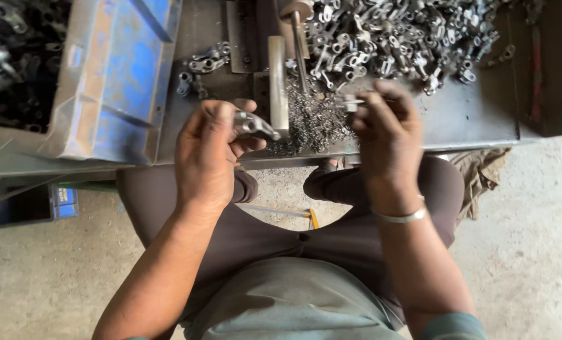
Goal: The person repeatedly picks up small metal parts from a pile, presses them against a rotating grinding wheel to deburr or smooth edges, and places the finished parts into a blue bin. The process is continuous and repetitive throughout the clip.
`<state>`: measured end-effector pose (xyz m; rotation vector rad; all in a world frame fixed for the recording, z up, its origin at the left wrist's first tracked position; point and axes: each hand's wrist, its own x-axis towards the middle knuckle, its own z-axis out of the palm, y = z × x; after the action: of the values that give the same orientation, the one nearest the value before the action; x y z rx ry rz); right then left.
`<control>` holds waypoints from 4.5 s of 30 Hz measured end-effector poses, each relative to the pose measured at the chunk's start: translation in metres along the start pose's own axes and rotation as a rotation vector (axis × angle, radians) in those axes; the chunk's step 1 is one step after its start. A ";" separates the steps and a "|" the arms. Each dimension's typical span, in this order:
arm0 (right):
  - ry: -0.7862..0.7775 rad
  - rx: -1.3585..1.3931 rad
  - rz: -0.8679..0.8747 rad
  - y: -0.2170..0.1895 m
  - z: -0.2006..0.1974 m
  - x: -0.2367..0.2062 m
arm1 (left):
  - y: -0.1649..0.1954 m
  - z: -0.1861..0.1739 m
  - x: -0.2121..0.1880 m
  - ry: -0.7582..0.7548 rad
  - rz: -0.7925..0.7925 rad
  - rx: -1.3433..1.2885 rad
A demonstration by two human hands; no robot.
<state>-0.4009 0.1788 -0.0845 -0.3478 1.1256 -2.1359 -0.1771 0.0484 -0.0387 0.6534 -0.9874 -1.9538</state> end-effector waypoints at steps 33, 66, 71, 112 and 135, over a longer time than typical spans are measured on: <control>-0.182 -0.348 0.116 0.030 0.061 0.017 | 0.017 0.018 0.059 -0.306 0.738 1.090; -0.080 -1.683 -0.933 -0.064 -0.071 0.036 | 0.022 0.000 -0.001 0.009 -0.138 -0.345; -0.281 -1.696 -0.934 -0.074 -0.107 0.066 | 0.001 -0.012 -0.008 -0.056 -0.207 -0.299; -0.329 -0.500 -0.090 0.034 0.061 0.028 | 0.019 0.023 0.059 -0.360 0.663 1.085; -0.292 -0.121 0.262 0.026 0.087 0.026 | 0.002 0.029 0.049 -0.259 0.895 1.155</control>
<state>-0.3630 0.0971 -0.0567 -0.5191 1.0677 -1.7297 -0.2224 0.0176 -0.0245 0.3931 -2.1211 -0.5665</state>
